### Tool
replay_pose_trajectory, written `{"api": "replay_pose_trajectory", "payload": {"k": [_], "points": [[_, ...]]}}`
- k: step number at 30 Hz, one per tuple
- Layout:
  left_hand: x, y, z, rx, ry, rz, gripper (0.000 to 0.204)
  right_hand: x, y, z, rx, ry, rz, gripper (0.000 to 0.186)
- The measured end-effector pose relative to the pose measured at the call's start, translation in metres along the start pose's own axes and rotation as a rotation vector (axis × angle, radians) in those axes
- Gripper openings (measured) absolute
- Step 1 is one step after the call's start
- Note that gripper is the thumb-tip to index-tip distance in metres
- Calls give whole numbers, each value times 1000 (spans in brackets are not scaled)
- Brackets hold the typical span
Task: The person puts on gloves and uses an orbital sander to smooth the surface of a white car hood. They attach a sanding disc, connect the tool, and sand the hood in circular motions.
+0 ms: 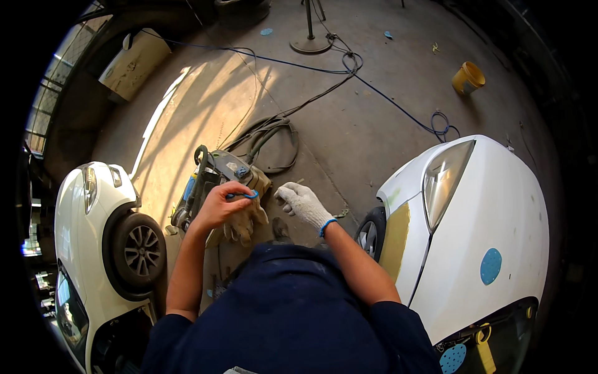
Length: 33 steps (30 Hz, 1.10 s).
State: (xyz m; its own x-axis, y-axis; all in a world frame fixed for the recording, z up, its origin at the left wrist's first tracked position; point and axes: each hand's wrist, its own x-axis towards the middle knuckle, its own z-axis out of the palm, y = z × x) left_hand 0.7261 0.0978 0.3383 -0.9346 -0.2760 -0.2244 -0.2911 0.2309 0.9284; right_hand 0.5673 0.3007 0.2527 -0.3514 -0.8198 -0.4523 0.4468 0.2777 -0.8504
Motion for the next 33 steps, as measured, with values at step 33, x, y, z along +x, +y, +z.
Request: {"api": "replay_pose_trajectory", "payload": {"k": [33], "points": [[-28, 16, 117, 665, -414, 420, 19, -5, 14, 11, -237, -131, -6, 28]]}}
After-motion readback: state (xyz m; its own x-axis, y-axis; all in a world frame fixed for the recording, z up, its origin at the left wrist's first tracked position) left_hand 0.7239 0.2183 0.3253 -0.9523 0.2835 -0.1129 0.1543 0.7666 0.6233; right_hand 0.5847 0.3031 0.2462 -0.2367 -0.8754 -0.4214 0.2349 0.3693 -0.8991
